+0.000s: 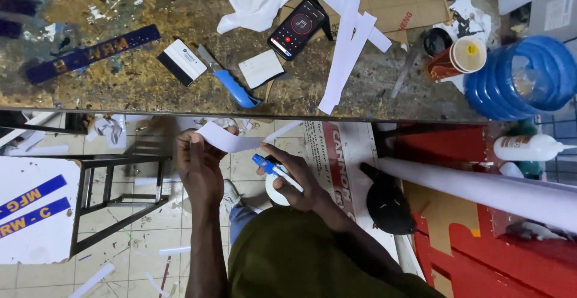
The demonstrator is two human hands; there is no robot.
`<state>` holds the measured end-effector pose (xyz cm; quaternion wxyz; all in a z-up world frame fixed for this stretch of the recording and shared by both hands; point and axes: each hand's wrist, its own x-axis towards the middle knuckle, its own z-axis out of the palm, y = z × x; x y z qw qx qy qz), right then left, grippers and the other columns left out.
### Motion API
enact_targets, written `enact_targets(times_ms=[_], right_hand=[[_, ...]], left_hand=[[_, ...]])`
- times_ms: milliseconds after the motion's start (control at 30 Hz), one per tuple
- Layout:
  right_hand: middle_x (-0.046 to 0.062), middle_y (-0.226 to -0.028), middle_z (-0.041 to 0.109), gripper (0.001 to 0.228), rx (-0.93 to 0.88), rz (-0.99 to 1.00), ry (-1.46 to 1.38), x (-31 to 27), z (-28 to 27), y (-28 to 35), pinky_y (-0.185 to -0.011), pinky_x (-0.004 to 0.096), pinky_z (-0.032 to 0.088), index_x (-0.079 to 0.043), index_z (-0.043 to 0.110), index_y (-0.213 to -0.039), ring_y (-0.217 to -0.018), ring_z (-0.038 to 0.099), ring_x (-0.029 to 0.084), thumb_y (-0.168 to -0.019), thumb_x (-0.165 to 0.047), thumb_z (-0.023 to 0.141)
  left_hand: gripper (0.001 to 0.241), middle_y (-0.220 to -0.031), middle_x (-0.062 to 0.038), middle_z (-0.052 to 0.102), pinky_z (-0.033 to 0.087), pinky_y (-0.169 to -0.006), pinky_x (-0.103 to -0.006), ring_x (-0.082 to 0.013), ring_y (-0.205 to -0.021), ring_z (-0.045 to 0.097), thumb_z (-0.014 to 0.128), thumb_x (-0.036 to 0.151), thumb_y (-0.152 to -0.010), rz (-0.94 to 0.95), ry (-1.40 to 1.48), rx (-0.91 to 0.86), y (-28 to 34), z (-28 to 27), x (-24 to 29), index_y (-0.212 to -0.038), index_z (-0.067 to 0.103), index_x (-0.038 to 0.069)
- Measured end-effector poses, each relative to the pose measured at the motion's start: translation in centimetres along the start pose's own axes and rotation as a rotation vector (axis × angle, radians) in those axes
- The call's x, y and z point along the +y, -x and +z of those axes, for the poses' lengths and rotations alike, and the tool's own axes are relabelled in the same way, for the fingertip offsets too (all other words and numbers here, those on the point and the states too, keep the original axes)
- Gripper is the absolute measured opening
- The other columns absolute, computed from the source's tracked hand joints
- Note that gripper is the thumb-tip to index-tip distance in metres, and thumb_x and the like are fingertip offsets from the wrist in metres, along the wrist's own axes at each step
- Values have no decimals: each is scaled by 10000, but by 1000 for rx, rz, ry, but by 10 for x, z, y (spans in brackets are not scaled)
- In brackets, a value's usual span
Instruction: Inspecting and cleaning blue sign strips with yellow lettering on a workbench using a spray bottle.
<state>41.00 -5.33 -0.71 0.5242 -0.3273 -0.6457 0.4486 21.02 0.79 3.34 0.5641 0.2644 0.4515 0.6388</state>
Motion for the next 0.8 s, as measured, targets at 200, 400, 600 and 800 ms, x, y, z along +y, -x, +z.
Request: enact_targets(times_ms=[200,400,600,800], right_hand=[[270,-1243,791,886,60,8,6,-13,-2,0,-967,498,627,93,499,-1671,-1133,784,393,-1121,-600,567],[283,-1188,794,833,57,20,-12,-6,-4,1,-957,515,634,115,512,-1651,-1101,788,411,-1136,-537,559],[278,-1201,792,805,23,33,-9,-7,-3,-3,-959,527,629,106,485,-1671,-1127,788,415,-1146,-496,583],[280,-1191,776,821,35,88,-42,4,-2,0,-984,541,618,93,433,-1698,-1123,774,409,-1160,-518,541]], left_hand=[[172,-838,-50,631,691,-956,-460,-169,-887,748,523,285,-1243,20,-118,-97,-4,-2,-25,-1194,557,124],[181,-876,-47,675,732,-927,-441,-203,-915,820,531,296,-1226,56,-2,-60,-4,19,5,-1246,568,120],[211,-885,-65,699,740,-927,-446,-199,-920,813,536,325,-1227,82,-23,-94,-8,13,14,-1236,557,115],[214,-959,-93,757,735,-911,-418,-205,-953,833,536,360,-1223,104,-23,-105,-7,8,23,-1225,540,146]])
